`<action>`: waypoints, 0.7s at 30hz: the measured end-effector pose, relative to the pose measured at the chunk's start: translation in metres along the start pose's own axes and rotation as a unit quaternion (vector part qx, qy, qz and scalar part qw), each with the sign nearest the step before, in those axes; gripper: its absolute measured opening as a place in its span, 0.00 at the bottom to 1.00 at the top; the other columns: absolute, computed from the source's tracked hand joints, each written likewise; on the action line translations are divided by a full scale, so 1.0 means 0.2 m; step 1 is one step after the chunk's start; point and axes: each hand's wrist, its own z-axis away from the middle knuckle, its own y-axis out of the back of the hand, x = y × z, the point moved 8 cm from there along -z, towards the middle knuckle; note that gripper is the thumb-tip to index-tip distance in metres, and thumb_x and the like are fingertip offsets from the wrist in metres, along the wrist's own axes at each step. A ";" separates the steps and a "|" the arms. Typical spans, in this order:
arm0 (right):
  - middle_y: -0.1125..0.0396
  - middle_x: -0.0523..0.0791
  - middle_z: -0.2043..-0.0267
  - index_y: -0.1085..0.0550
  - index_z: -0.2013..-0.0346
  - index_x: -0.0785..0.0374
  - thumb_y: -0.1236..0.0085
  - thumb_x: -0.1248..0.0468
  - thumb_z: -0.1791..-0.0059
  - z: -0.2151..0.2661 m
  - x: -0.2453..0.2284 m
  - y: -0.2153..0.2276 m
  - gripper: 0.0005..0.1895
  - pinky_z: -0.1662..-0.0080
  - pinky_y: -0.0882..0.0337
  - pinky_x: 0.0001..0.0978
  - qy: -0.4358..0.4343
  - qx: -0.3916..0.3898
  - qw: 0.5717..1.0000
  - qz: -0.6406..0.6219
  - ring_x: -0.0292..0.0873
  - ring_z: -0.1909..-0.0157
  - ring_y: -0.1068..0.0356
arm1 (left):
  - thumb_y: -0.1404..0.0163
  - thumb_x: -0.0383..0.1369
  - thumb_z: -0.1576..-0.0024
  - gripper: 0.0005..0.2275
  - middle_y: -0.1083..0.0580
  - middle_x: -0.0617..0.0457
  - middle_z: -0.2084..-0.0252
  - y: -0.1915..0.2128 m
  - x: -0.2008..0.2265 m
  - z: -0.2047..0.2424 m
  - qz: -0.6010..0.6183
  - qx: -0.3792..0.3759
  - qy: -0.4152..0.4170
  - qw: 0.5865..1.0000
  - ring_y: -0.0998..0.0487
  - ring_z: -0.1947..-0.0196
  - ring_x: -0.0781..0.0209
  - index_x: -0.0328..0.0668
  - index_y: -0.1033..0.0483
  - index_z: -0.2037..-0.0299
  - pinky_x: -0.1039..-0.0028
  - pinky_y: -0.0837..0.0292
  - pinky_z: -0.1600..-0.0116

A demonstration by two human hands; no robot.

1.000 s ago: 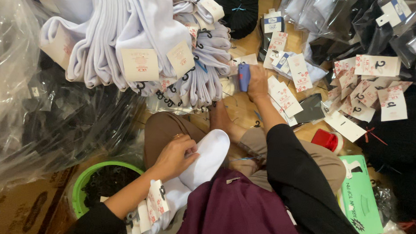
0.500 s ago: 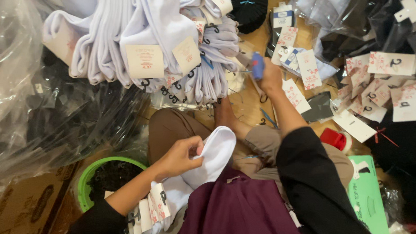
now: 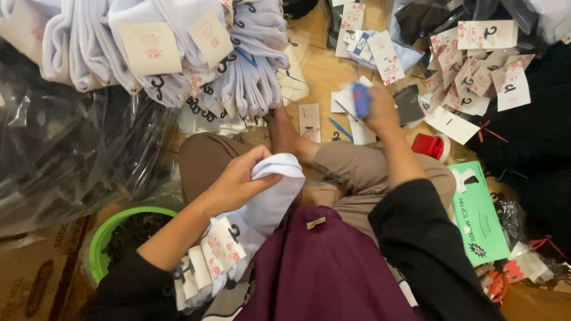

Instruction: The person labels socks by applying plastic tags with a tagging gun and then placing labels into a basket.

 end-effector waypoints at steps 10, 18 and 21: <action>0.27 0.43 0.67 0.22 0.64 0.45 0.31 0.57 0.54 0.09 -0.40 0.34 0.07 0.58 0.28 0.36 -0.064 0.122 0.986 -0.097 0.51 0.60 0.25 | 0.47 0.23 0.42 0.11 0.24 0.51 0.69 0.10 0.17 0.18 0.052 0.180 -0.053 0.981 0.28 0.65 0.65 0.41 0.32 0.51 0.75 0.29 0.54; 0.27 0.50 0.58 0.22 0.55 0.60 0.24 0.65 0.60 0.39 -1.48 0.80 0.21 0.50 0.27 0.41 0.102 0.050 0.936 -0.332 0.52 0.54 0.24 | 0.36 0.27 0.50 0.09 0.24 0.54 0.83 -0.07 0.07 -0.04 0.045 0.220 -0.089 0.970 0.35 0.77 0.78 0.46 0.24 0.66 0.85 0.37 0.72; 0.30 0.50 0.45 0.21 0.55 0.60 0.24 0.56 0.59 0.36 -1.66 0.86 0.22 0.39 0.34 0.43 0.197 0.002 0.921 -0.335 0.53 0.42 0.31 | 0.42 0.24 0.48 0.06 0.28 0.65 0.80 -0.08 -0.06 -0.04 0.135 0.162 -0.063 0.976 0.35 0.77 0.78 0.45 0.25 0.65 0.89 0.38 0.69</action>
